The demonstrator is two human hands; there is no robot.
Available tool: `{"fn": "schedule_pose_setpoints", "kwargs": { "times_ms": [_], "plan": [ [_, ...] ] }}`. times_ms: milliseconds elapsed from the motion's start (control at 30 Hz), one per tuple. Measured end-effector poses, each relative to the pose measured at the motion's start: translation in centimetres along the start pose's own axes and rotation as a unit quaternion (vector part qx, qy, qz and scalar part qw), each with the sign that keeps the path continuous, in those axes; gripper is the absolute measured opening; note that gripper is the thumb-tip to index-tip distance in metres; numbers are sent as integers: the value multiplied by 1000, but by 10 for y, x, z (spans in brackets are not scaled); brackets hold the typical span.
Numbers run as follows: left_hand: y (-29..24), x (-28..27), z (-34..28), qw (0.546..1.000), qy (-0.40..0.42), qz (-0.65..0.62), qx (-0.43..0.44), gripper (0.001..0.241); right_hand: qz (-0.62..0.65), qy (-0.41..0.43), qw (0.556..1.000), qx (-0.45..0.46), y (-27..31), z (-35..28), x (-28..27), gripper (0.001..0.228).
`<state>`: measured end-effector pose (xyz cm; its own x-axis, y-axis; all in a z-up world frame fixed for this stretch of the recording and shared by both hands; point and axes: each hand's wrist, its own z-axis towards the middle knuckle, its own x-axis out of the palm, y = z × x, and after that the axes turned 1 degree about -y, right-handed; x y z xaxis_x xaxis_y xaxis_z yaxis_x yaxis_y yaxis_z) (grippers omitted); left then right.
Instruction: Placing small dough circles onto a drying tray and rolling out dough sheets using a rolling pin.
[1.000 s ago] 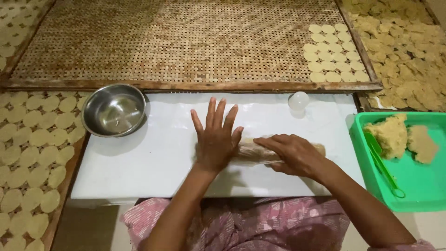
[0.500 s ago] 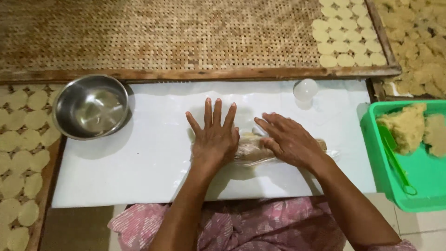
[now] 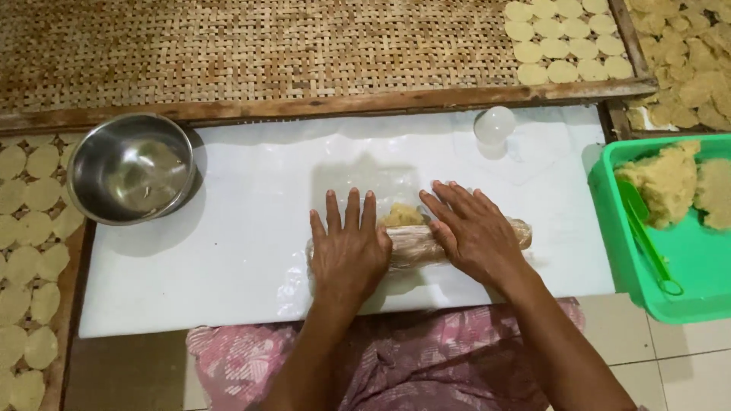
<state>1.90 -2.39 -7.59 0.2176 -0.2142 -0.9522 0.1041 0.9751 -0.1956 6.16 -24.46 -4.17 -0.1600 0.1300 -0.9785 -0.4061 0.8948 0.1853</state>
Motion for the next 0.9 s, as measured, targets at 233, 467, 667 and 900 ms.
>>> {"fn": "schedule_pose_setpoints", "kwargs": {
  "times_ms": [233, 467, 667, 900],
  "plan": [
    [-7, -5, -22, 999, -43, -14, 6, 58, -17, -97, 995, -17, 4, -22, 15, 52],
    [-9, 15, -50, 981, -186, 37, 37, 55, -34, -184, 981, -47, 4, -46, 41, 55],
    [-12, 14, -84, 976, -203, 38, 74, 54, -7, -253, 966, -44, 15, -82, 59, 59],
    [-2, 7, -91, 980, -138, 15, 140, 60, 154, -209, 963, -75, 1, -93, 48, 62]
  ]
}}
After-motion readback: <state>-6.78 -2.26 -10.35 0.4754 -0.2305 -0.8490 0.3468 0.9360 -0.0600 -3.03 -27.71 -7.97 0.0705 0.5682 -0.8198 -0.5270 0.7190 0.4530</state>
